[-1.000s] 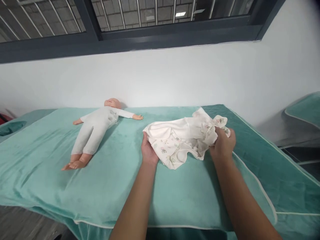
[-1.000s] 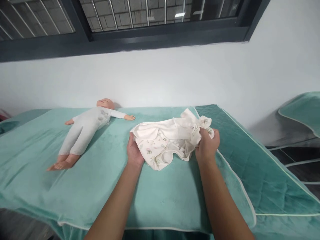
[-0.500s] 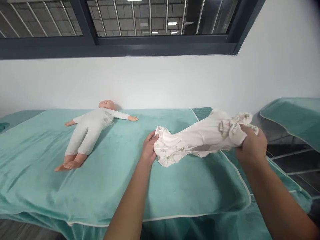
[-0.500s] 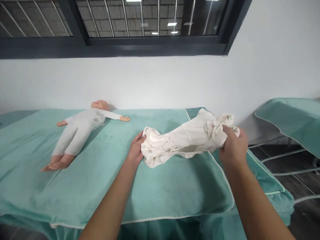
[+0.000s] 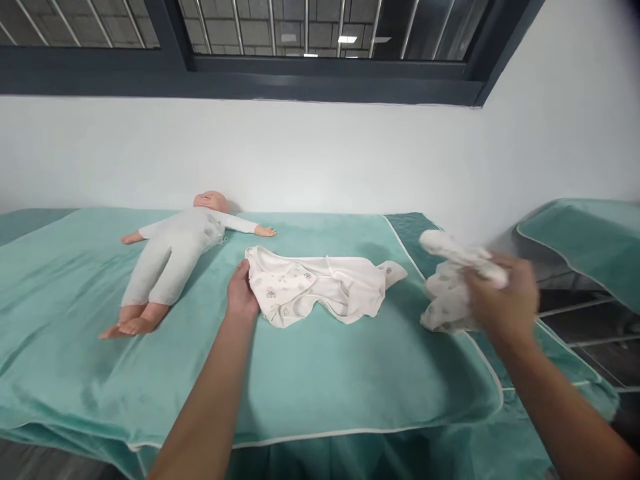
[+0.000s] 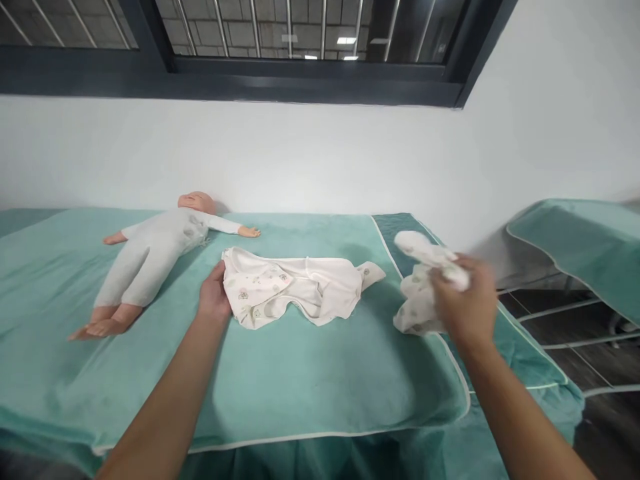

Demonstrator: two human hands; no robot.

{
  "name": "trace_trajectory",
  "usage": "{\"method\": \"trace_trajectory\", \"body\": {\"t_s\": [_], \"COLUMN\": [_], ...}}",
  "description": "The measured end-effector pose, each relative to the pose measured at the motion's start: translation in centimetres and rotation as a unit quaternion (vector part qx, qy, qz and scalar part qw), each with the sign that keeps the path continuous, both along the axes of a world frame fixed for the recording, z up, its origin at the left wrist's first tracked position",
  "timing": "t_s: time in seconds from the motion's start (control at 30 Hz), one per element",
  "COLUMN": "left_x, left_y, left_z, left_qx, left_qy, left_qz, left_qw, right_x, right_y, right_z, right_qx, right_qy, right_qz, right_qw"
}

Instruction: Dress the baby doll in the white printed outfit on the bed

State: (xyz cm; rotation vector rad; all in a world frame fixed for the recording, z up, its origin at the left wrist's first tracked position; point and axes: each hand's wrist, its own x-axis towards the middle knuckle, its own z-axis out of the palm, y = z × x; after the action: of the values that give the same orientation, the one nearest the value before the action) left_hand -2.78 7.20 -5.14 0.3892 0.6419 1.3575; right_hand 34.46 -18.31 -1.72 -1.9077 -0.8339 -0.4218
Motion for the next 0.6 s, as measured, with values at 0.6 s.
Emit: {"method": "trace_trajectory", "body": {"t_s": [0.6], "left_x": [0.3], "left_y": [-0.5], "left_z": [0.1], "left_qx": [-0.017], "left_qy": [-0.045], "left_qz": [-0.065], "left_qw": [0.997], "right_x": [2.5], "right_y": [0.2], "right_z": [-3.5], "right_qx": [-0.331], "right_qy": [-0.205], "right_qz": [0.160], "right_qw": [0.907]}}
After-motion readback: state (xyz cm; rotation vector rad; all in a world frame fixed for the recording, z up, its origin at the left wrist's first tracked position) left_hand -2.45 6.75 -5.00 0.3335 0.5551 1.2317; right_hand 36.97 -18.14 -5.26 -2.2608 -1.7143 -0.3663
